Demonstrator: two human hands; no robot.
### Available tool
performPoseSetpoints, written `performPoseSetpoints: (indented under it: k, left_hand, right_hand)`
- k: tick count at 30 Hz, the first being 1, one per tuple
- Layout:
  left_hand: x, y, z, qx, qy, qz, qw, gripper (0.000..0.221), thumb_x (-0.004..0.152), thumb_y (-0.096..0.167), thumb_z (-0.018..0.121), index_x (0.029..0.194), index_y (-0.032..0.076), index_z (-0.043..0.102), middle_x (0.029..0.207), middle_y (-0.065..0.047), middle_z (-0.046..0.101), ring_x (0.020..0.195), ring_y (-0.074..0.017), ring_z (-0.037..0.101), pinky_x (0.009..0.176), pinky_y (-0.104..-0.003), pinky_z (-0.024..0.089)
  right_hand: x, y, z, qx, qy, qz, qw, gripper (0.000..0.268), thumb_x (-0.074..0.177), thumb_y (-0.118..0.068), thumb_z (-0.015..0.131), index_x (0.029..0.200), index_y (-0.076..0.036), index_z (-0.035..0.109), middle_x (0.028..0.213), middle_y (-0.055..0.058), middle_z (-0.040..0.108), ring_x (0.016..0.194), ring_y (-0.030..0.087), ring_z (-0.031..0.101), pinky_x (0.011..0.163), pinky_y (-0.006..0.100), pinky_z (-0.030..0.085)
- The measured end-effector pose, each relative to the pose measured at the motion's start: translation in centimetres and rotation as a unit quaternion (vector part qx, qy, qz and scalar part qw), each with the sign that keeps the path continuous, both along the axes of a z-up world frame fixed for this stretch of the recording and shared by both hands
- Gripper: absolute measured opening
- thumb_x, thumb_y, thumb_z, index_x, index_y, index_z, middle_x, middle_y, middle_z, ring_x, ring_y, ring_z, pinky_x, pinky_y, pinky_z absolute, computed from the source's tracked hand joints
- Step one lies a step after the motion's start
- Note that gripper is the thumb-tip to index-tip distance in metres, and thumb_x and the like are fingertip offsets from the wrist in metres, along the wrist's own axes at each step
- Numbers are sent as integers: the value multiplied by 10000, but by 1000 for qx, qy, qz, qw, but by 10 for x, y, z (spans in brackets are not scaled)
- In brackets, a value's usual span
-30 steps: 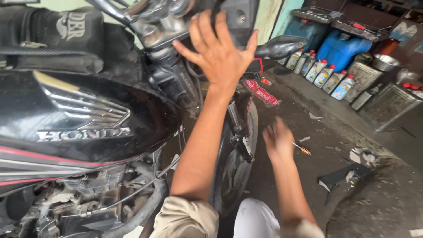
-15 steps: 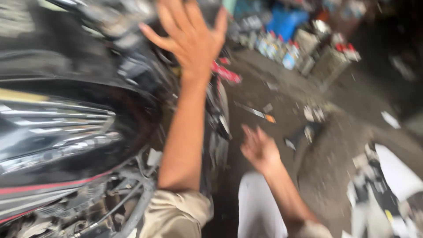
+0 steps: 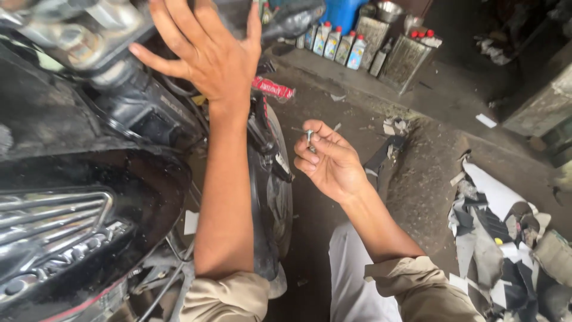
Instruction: The person works on the handlebar and headlight area of a Honda motorcycle, using a screwdriver and a spanner to loosen and tighten bolts on the handlebar clamp. They reposition around the bike, work on fasteners by hand, and finally grip the handlebar and seat to check the assembly.
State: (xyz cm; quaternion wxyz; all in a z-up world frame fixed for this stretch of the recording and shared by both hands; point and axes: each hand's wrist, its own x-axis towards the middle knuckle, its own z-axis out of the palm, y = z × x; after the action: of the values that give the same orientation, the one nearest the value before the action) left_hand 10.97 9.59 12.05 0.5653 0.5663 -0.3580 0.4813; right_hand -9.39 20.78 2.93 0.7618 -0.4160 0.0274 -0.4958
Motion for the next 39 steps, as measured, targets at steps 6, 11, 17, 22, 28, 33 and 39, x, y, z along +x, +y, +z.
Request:
performPoseSetpoints:
  k: [6,11,17,22,28,33,39]
  left_hand:
    - [2,-3,-1,-50,-6,3,999,539,1039,611,572,1163,88,602,1479,-153,499,1444,-385,380,1145,-785,71]
    - [2,1,-2,-45,-2,0,999,505,1059,598,566,1157,103,587,1456,-131,534,1444,-358,410,1167,-756,85]
    - [3,3,-1,-57,4,1,998,491,1073,602,566,1151,117,571,1442,-106,542,1435,-330,421,1177,-747,87]
    - [4,2,-2,-59,5,5,998,461,1075,581,580,1133,124,577,1443,-93,547,1439,-308,421,1188,-732,73]
    - [5,0,-3,-58,11,8,998,369,1060,510,610,1090,142,598,1436,-67,561,1441,-288,421,1200,-715,58]
    - [6,-6,-3,-76,18,13,997,262,1052,425,642,1072,166,607,1438,-40,564,1448,-264,421,1224,-699,55]
    - [7,-6,-1,-71,21,17,997,191,1020,353,643,1052,167,613,1442,-37,571,1444,-259,432,1219,-695,69]
  right_hand:
    - [19,-43,53,-100,25,-40,994,120,1016,-65,639,1120,-15,672,1038,124,706,807,123,527,715,278,435]
    - [59,-74,141,-503,217,-442,710,200,981,-29,778,1161,-31,691,1118,75,707,943,147,622,769,301,473]
    - [85,-88,186,-735,237,-556,308,179,890,-22,855,1043,-56,769,958,96,652,880,300,594,732,385,492]
    - [92,-89,193,-750,269,-549,254,177,890,-32,874,1048,-73,807,817,68,575,813,268,545,678,386,470]
    - [97,-82,198,-760,307,-537,199,127,877,-75,847,999,-96,819,798,41,608,788,246,563,666,373,485]
    - [99,-79,199,-758,323,-533,192,100,882,-95,829,982,-96,823,802,46,638,783,249,576,671,377,496]
    - [93,-76,198,-774,355,-489,188,260,840,-77,773,1096,-63,819,789,61,639,750,255,566,671,379,509]
